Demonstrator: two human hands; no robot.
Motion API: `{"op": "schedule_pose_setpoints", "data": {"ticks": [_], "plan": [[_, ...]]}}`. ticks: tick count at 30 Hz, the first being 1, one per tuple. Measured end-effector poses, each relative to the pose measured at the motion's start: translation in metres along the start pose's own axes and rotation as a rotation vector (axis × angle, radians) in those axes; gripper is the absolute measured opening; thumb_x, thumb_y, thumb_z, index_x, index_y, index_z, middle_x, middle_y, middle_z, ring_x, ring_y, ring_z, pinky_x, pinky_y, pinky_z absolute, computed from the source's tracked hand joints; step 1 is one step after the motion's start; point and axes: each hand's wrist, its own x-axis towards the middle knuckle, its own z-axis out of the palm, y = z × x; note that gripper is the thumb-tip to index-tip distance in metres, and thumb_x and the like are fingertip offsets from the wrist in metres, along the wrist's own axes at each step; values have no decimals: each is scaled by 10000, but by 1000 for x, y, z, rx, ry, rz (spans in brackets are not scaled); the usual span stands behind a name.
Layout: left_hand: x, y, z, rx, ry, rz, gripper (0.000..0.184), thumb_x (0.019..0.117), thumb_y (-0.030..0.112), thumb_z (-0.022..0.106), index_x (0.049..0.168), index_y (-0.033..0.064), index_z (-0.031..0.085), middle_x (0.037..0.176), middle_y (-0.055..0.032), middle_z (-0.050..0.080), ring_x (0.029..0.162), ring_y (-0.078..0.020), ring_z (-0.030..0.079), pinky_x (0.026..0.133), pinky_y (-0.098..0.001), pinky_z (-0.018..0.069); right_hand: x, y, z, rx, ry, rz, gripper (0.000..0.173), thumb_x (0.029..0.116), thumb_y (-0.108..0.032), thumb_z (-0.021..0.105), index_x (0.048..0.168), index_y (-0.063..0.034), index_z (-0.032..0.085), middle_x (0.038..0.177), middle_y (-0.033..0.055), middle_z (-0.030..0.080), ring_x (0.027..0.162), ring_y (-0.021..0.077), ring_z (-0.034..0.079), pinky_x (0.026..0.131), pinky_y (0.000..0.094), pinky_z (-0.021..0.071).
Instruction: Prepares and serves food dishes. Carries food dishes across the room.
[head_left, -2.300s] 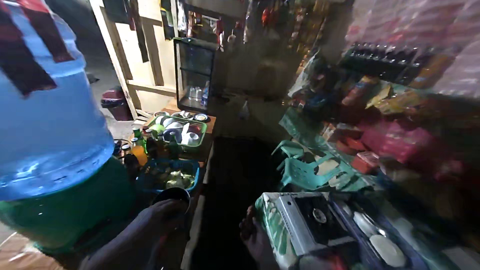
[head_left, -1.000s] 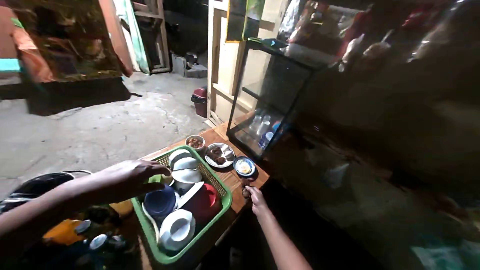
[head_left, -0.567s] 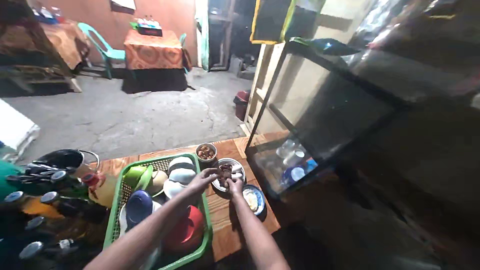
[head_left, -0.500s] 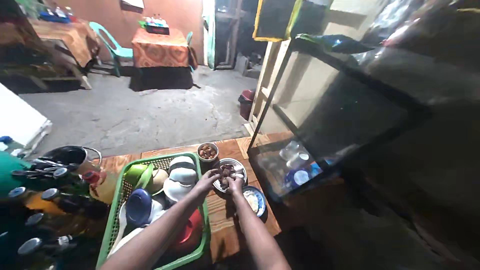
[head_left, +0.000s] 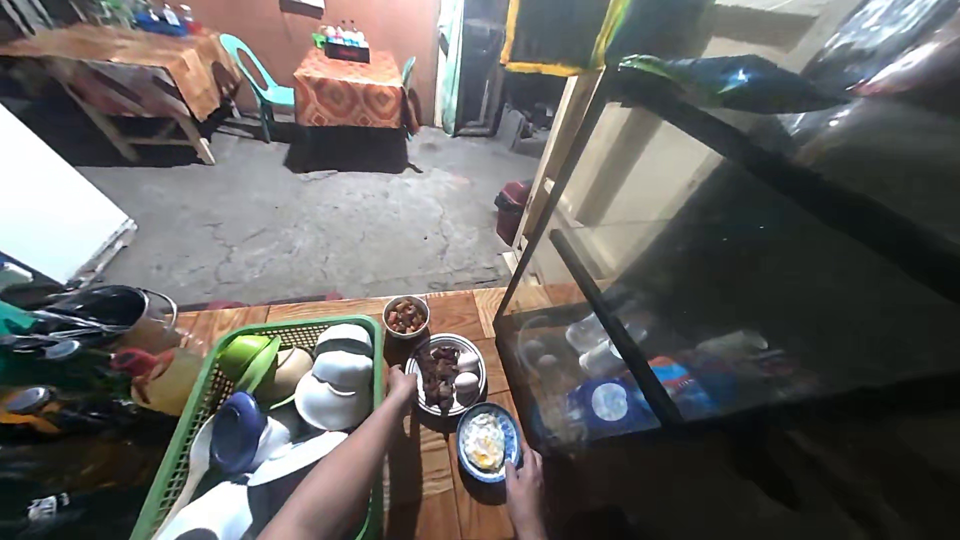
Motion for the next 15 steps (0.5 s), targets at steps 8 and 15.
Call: {"op": "schedule_pose_setpoints", "data": {"ticks": [8,15], "plan": [[-13,-12,8,-161,53,76,331,1084,117,455,1356,-56,531,1304,-303,575,1208,-391,565,1023,-527,439,2,4,10,231,-12,245,502,1009,-10,571,1483,64,425,1132,277,629,883,314,660,787,427,553],[-11,-12,13,-324,78,112,328,1096,130,428,1353,-51,522,1272,-287,589,1148,-351,595,993,-497,465,18,14,5,407,-183,324,331,975,48,569,1302,87,535,802,117,577,563,116,505,527,273,451]]}}
